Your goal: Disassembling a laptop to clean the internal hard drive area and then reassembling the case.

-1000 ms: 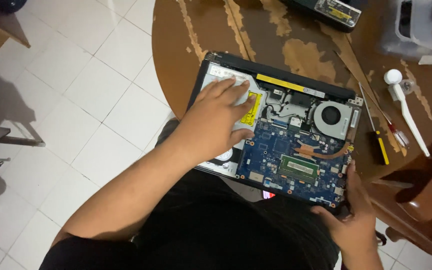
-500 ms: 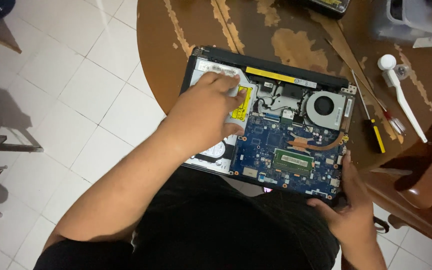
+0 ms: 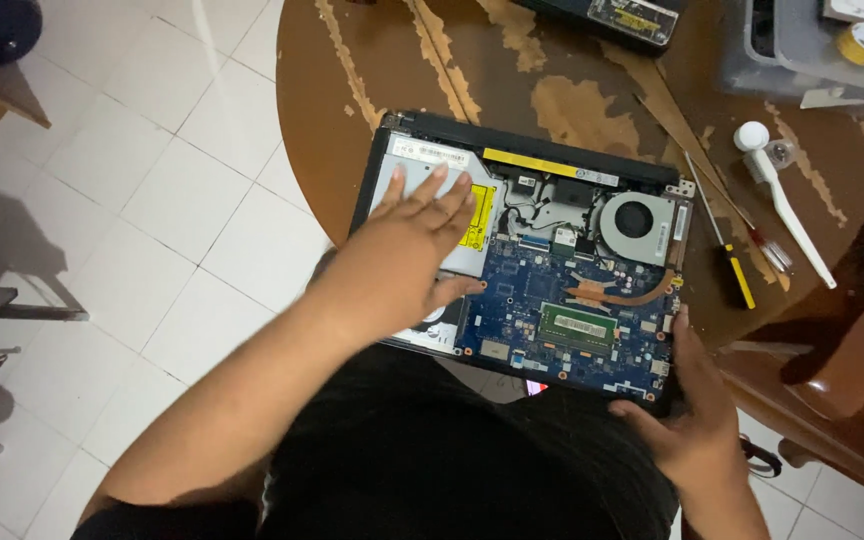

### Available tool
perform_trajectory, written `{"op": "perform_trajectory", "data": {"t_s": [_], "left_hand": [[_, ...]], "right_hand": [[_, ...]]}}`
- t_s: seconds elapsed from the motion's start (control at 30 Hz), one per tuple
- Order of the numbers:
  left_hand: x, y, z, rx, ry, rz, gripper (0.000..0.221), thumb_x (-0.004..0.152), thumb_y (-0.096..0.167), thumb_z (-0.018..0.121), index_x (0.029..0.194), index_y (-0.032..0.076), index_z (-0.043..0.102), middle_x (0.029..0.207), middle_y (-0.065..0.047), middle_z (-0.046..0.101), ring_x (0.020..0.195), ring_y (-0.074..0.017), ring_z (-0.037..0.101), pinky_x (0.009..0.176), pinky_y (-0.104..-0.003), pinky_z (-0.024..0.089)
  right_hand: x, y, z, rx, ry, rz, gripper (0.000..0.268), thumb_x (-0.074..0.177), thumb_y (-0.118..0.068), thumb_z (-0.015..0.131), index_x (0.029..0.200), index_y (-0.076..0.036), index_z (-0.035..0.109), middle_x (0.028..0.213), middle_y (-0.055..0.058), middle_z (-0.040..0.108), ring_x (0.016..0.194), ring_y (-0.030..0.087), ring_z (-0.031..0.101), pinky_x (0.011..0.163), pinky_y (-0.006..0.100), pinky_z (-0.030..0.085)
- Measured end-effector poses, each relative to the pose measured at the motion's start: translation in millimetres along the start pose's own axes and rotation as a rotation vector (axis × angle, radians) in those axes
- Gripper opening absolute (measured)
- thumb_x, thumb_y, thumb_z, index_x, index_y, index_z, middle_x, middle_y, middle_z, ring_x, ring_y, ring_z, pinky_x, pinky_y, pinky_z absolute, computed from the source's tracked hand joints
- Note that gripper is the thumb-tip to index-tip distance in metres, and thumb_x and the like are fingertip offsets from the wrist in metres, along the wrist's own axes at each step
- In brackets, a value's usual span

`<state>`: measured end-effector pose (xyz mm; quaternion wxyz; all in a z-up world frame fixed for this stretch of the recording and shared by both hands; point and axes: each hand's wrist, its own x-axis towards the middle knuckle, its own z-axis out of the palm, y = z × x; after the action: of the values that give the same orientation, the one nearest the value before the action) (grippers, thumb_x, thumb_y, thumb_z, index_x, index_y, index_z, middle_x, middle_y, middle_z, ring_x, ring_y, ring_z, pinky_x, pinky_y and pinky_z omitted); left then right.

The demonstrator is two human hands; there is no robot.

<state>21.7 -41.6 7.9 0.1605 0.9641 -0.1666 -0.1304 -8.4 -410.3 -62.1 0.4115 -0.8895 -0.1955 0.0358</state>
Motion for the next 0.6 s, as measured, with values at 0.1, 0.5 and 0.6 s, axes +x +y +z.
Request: {"op": "perform_trajectory", "data": {"t_s": [0.1, 0.5, 0.6], "left_hand": [[0, 3, 24, 0.094, 0.114, -0.014, 0.096, 0.098, 0.07, 0.048, 0.159, -0.001, 0.024, 0.169, -0.018, 0.015, 0.157, -0.0333, 0.007, 0.125, -0.05, 0.0], [17, -14, -57, -0.093, 0.078, 0.051, 0.079, 0.093, 0.036, 0.069, 0.158, 0.009, 0.032, 0.167, -0.013, 0.021, 0.153, -0.037, 0.018, 0.121, -0.061, -0.001], [50, -63, -73, 0.051, 0.441, 0.036, 0.05, 0.096, 0.021, 0.073, 0.141, 0.002, 0.06, 0.14, -0.02, 0.061, 0.129, -0.0411, 0.054, 0.107, -0.063, 0.034]], "right_hand": [[0, -3, 1, 0.074, 0.031, -0.145, 0.111, 0.066, -0.01, 0.083, 0.159, 0.007, 0.026, 0.165, 0.031, 0.031, 0.156, 0.041, 0.03, 0.129, 0.054, 0.027], [1, 5, 0, 0.057, -0.033, 0.021, 0.114, 0.068, -0.029, 0.082, 0.163, -0.009, 0.023, 0.166, 0.024, 0.033, 0.155, 0.036, 0.032, 0.125, 0.051, 0.025], [0, 8, 0, 0.059, -0.007, -0.012, 0.111, 0.07, -0.03, 0.081, 0.163, -0.006, 0.024, 0.165, 0.024, 0.034, 0.155, 0.037, 0.033, 0.125, 0.052, 0.027]]}}
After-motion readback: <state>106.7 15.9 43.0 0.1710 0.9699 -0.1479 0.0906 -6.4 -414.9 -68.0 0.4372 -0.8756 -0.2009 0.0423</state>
